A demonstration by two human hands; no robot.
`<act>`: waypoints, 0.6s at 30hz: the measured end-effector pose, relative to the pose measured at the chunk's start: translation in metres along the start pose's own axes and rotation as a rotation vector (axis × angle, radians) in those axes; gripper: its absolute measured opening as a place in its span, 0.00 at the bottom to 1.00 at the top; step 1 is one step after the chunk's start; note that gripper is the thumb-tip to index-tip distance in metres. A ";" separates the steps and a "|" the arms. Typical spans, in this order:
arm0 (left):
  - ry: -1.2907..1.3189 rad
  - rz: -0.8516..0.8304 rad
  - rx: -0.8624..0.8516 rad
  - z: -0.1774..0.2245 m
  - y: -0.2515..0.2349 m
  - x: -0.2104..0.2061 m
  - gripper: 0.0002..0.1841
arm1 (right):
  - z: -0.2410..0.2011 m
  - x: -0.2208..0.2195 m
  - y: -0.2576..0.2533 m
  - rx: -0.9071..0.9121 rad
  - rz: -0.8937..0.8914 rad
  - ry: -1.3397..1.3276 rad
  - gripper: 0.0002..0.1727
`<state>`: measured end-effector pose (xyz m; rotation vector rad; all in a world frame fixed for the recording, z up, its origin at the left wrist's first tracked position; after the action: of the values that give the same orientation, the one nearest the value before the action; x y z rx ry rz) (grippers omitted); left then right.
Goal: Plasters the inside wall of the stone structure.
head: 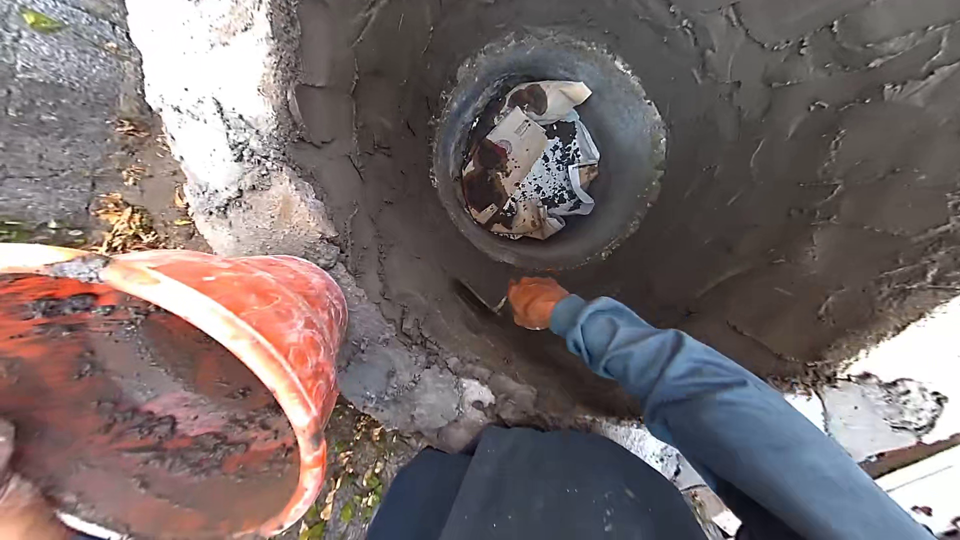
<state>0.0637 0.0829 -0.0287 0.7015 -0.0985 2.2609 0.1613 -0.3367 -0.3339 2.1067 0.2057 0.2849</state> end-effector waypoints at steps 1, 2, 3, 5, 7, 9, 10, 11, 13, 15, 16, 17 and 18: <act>-0.036 -0.026 0.016 -0.002 -0.002 0.003 0.25 | -0.012 -0.006 0.005 0.017 -0.016 -0.008 0.26; -0.065 -0.040 0.019 -0.003 -0.004 0.004 0.26 | -0.023 -0.008 0.012 0.019 -0.034 -0.014 0.27; -0.085 -0.039 0.024 -0.003 -0.004 0.005 0.25 | -0.033 -0.010 0.022 0.016 -0.052 -0.018 0.27; -0.085 -0.043 0.022 0.001 -0.004 0.000 0.25 | -0.046 -0.005 0.038 0.029 -0.070 -0.009 0.26; -0.057 -0.036 0.034 0.009 -0.001 -0.009 0.25 | -0.055 0.000 0.051 0.050 -0.086 0.003 0.25; -0.063 -0.004 0.060 0.014 0.003 -0.014 0.24 | -0.061 0.003 0.062 0.052 -0.093 0.002 0.25; -0.046 0.007 0.064 0.015 0.005 -0.015 0.23 | -0.063 0.005 0.067 0.052 -0.093 0.003 0.25; -0.025 0.012 0.057 0.014 0.005 -0.014 0.22 | -0.065 0.006 0.073 0.056 -0.095 0.003 0.25; 0.007 0.003 0.041 0.011 0.003 -0.010 0.21 | -0.065 0.010 0.093 0.090 -0.076 -0.004 0.24; 0.025 -0.036 0.020 0.006 0.004 -0.007 0.24 | -0.057 0.018 0.120 0.123 -0.024 -0.046 0.22; 0.042 -0.031 0.015 0.006 0.005 -0.007 0.25 | -0.052 0.025 0.134 0.130 0.023 -0.076 0.21; 0.072 -0.004 0.025 0.007 0.007 -0.008 0.23 | -0.046 0.034 0.148 0.135 0.094 -0.108 0.19; 0.103 0.002 0.027 0.010 0.010 -0.010 0.24 | -0.042 0.043 0.162 0.146 0.176 -0.143 0.17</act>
<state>0.0672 0.0668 -0.0239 0.5982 -0.0188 2.2991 0.1962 -0.3761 -0.1688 2.2841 -0.0446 0.2276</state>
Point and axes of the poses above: each hand's wrist, its own y-axis away from the middle knuckle, its own x-axis out of the back of the hand, z = x × y, the point moved 9 cm from there along -y, towards the middle knuckle, and after that the axes turned 6 degrees about x, right-handed, at the moved point
